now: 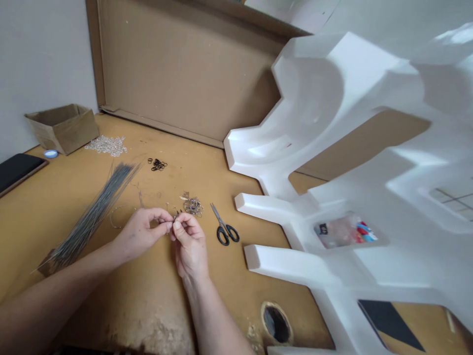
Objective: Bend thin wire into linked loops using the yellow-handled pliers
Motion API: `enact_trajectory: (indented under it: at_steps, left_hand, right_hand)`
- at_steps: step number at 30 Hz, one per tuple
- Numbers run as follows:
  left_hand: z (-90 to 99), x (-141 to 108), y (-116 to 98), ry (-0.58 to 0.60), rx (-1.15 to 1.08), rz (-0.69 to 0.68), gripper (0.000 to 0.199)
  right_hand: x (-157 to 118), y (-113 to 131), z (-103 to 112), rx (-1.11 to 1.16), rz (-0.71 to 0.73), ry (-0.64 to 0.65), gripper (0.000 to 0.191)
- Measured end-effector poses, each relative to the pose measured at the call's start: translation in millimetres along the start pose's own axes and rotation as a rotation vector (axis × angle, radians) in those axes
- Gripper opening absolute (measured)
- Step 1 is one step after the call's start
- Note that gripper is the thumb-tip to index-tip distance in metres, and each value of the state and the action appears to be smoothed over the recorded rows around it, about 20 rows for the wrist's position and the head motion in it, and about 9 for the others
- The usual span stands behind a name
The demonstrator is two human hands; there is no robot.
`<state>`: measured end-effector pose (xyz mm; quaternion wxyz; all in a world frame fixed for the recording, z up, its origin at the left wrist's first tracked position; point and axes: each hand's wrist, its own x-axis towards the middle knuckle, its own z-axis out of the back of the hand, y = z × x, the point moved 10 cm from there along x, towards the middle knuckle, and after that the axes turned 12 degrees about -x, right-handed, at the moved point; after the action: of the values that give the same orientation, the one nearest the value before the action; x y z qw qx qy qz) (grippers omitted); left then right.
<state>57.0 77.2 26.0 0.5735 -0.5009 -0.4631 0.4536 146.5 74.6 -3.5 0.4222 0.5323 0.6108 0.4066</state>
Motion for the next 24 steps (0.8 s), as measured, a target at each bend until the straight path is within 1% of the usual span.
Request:
enact_trajectory:
  at_steps: [5, 9, 13, 17, 19, 24]
  left_hand:
    - [2.1, -2, -3, -0.016, 0.034, -0.035, 0.013]
    - [5.6, -3, -9, -0.053, 0.214, -0.120, 0.013]
    - [2.1, -6, -19, -0.048, 0.367, -0.221, 0.014]
    - [-4.6, -9, -23, -0.006, 0.433, -0.274, 0.016]
    - [-7.8, -9, -22, 0.018, 0.467, -0.295, 0.016]
    - [-13.9, -12, -26, 0.063, 0.532, -0.390, 0.017]
  right_hand:
    - [0, 1, -2, 0.000, -0.025, 0.016, 0.020]
    - [1, 6, 2, -0.020, -0.046, 0.006, 0.021]
    - [1, 8, 9, -0.114, -0.067, -0.022, 0.023]
    - [1, 9, 9, -0.213, -0.060, -0.022, 0.022]
    - [1, 8, 10, -0.234, -0.063, -0.040, 0.018]
    - [0, 9, 11, -0.195, -0.060, -0.095, 0.010]
